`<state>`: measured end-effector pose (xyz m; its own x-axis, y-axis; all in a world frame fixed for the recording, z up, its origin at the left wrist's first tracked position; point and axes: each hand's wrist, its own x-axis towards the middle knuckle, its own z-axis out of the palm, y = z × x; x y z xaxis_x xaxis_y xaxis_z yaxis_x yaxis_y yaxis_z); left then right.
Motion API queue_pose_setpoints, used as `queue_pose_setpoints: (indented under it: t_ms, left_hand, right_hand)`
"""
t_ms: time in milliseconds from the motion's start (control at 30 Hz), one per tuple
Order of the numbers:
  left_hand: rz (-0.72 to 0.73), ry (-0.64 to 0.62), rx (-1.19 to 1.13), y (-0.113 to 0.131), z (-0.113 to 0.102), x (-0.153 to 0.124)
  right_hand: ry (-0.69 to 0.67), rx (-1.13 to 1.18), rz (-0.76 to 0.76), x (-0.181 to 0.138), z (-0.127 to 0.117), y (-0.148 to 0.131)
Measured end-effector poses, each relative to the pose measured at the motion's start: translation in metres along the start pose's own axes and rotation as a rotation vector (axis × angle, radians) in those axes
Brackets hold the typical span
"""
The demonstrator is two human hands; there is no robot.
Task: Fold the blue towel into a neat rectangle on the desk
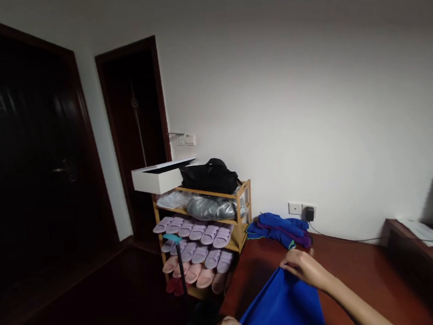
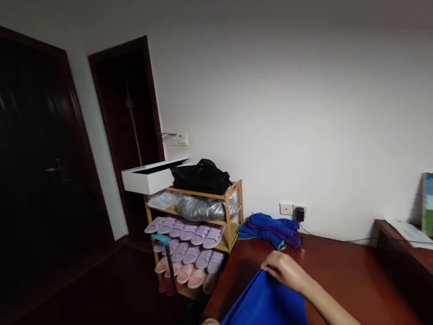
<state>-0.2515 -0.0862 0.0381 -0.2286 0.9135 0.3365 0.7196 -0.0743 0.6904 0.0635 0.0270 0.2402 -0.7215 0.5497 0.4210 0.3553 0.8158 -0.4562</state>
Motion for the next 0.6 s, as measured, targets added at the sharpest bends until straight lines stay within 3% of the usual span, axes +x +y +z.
queue_pose_setpoints:
  t_ms: [133, 333, 467, 600]
  left_hand:
    - [0.114, 0.001, -0.082, 0.054, -0.047, 0.022]
    - [0.271, -0.076, -0.085, 0.16, -0.131, 0.057]
    - [0.423, -0.1, -0.041, 0.22, -0.159, 0.071]
    - [0.498, -0.186, -0.035, 0.265, -0.17, 0.071]
  right_hand:
    - [0.103, -0.001, 0.081, -0.029, -0.043, -0.013]
    - [0.302, 0.028, 0.164, -0.078, -0.107, -0.033]
    - [0.447, 0.025, 0.208, -0.109, -0.136, -0.05]
    - [0.541, 0.066, 0.296, -0.136, -0.153, -0.058]
